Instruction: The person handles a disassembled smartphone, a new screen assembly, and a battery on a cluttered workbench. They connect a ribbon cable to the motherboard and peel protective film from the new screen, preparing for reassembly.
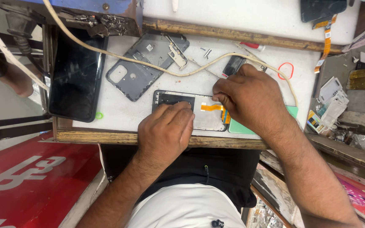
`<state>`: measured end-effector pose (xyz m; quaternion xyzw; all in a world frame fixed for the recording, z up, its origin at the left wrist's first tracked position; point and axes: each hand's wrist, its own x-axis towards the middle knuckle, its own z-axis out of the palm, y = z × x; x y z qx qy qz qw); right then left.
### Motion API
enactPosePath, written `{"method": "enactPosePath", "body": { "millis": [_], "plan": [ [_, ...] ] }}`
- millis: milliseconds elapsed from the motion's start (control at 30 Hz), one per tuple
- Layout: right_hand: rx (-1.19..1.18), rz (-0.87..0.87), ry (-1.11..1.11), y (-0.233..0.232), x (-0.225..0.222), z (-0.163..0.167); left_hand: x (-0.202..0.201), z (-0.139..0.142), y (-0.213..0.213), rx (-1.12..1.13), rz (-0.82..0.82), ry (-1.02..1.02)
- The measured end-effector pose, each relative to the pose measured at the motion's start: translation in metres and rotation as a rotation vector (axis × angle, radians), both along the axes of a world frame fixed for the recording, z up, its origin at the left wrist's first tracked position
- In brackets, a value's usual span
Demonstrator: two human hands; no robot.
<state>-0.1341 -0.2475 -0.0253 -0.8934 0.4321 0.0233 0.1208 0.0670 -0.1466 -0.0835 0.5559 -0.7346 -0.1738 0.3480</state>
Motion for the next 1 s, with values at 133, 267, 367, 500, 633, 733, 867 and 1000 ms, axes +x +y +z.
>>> {"method": "enactPosePath", "body": {
  "millis": [133, 267, 367, 500, 633, 733, 867, 1000],
  "plan": [
    [0.032, 0.033, 0.052, -0.004, 0.001, 0.001, 0.0, 0.002, 0.0, 0.005, 0.003, 0.008],
    [0.053, 0.058, 0.071, -0.006, 0.001, 0.002, 0.001, 0.002, -0.001, 0.008, 0.003, 0.008],
    [0.065, 0.071, 0.042, -0.008, 0.0, 0.003, 0.001, 0.002, -0.001, 0.024, -0.006, 0.016],
    [0.04, 0.08, -0.01, -0.01, 0.005, 0.0, 0.001, 0.002, -0.001, 0.018, -0.001, 0.016],
    [0.086, 0.058, 0.063, -0.012, 0.012, -0.002, 0.001, 0.003, -0.001, 0.034, -0.005, 0.017],
    [0.12, 0.075, 0.049, -0.013, 0.008, 0.002, 0.001, 0.004, -0.002, 0.03, -0.003, 0.025],
    [0.287, 0.056, 0.038, -0.018, -0.002, 0.007, 0.001, 0.005, -0.002, 0.017, 0.009, 0.048],
    [0.293, 0.101, -0.073, -0.02, -0.014, 0.013, 0.001, 0.005, -0.003, 0.028, 0.002, 0.046]
  ]
}}
